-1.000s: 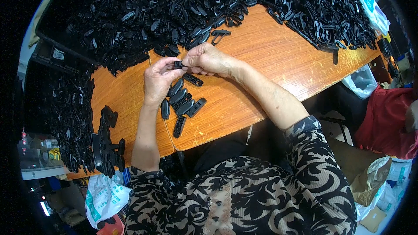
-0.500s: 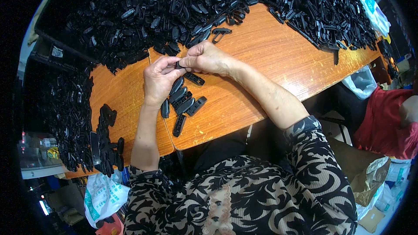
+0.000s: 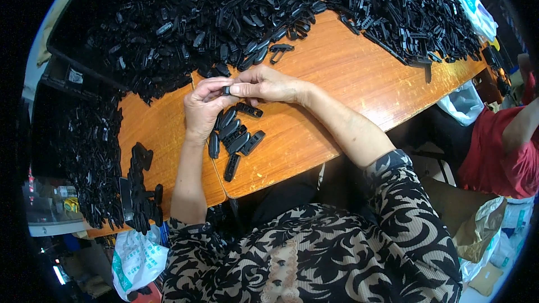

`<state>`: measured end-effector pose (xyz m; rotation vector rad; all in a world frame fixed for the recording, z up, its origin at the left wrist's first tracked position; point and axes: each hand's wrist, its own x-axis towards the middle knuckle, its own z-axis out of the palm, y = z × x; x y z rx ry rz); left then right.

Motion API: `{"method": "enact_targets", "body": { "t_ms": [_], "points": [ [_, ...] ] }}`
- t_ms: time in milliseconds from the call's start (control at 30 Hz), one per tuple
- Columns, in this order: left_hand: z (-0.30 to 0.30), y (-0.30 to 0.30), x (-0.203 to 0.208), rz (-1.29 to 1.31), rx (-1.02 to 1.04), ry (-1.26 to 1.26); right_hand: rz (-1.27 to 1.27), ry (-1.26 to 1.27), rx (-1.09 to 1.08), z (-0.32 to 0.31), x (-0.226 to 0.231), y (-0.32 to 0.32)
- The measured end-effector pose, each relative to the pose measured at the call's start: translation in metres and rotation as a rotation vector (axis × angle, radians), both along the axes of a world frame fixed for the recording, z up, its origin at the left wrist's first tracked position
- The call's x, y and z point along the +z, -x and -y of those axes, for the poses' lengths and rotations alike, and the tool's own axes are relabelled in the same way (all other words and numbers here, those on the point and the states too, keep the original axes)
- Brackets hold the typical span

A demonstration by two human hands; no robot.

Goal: The person repeatedly picks up plastic components from the piles on the table, snaps the pieces together by hand, and places the assembled parts onto the table.

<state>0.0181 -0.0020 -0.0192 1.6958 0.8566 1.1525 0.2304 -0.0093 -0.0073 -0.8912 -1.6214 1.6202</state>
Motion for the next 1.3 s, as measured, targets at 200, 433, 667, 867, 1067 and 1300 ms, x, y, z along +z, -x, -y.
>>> {"method": "enact_targets", "body": {
  "t_ms": [200, 433, 667, 867, 1067, 1300],
  "points": [
    [-0.015, 0.013, 0.005, -0.026, 0.116, -0.069, 0.235, -0.183, -0.253, -0.005, -0.007, 0.002],
    [-0.028, 0.029, -0.002, -0.754, 0.405, -0.554, 0.631, -0.500, -0.169, 0.004, 0.008, 0.005],
    [-0.022, 0.034, 0.001, -0.797, 0.402, -0.529, 1.014, -0.842, -0.494, -0.016, 0.009, -0.035],
    [-0.020, 0.027, 0.002, -0.710, 0.374, -0.440, 0.862, -0.816, -0.340, -0.006, 0.006, -0.023],
    [-0.025, 0.032, -0.004, -0.545, 0.429, -0.402, 0.913, -0.718, -0.347, -0.008, 0.002, -0.012],
    [-0.009, 0.020, 0.020, -0.682, 0.687, -0.279, 0.531, -0.720, -0.450, -0.006, 0.005, -0.013]
  ]
}}
